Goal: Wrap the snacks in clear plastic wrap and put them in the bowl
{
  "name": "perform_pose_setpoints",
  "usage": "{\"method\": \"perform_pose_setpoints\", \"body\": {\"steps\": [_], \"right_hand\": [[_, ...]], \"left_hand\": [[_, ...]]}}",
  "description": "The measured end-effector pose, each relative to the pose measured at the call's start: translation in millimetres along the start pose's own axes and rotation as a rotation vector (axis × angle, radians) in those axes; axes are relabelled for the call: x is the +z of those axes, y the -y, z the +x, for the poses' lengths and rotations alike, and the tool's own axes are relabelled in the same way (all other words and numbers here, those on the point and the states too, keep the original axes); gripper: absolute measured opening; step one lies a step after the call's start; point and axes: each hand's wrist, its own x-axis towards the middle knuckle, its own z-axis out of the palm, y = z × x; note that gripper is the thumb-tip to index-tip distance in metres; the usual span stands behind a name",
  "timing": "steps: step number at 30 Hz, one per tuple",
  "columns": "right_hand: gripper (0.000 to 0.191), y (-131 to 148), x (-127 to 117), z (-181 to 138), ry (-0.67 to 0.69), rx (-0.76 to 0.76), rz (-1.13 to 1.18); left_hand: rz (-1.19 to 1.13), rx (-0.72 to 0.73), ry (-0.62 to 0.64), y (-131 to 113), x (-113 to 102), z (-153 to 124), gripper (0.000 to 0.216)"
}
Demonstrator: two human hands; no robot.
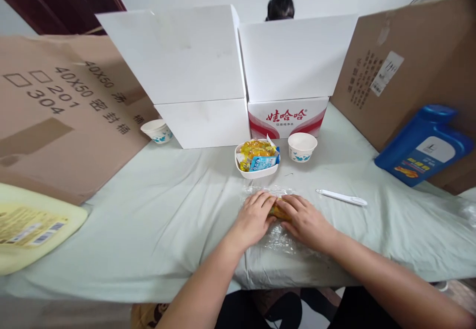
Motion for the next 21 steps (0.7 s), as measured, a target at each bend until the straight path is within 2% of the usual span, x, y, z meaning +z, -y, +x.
{"method": "perform_pose_setpoints", "body": {"steps": [3,5,8,10,14,18,21], "right_hand": [[0.043,-12,-6,12,0.170,0.111,-0.138],[0.038,-19,-16,19,0.232,0.147,-0.127],[0.034,-17,-34,33,0.147,0.176,0.034],[0.033,-8,-39,48,0.038,0.155,0.137],[0.034,20,-23,82,-0.081,0.106,0.260],[0.058,38,3,109,-0.097,0.091,0.401],[0.053,42,11,123,-0.059,0.062,0.291]], "left_hand": [[0.043,-0.096,0.007,3,-1,-3,0.054],[0.061,-0.199,0.026,5,1,-6,0.064],[0.029,-0.279,0.025,8,3,-7,0.071],[-0.040,-0.299,-0.064,9,2,-5,0.067],[-0.384,-0.388,-0.388,15,-9,0,0.052],[-0.886,-0.537,-0.566,34,-17,1,0.046],[-1.034,-0.607,-0.657,48,-17,2,0.042]]}}
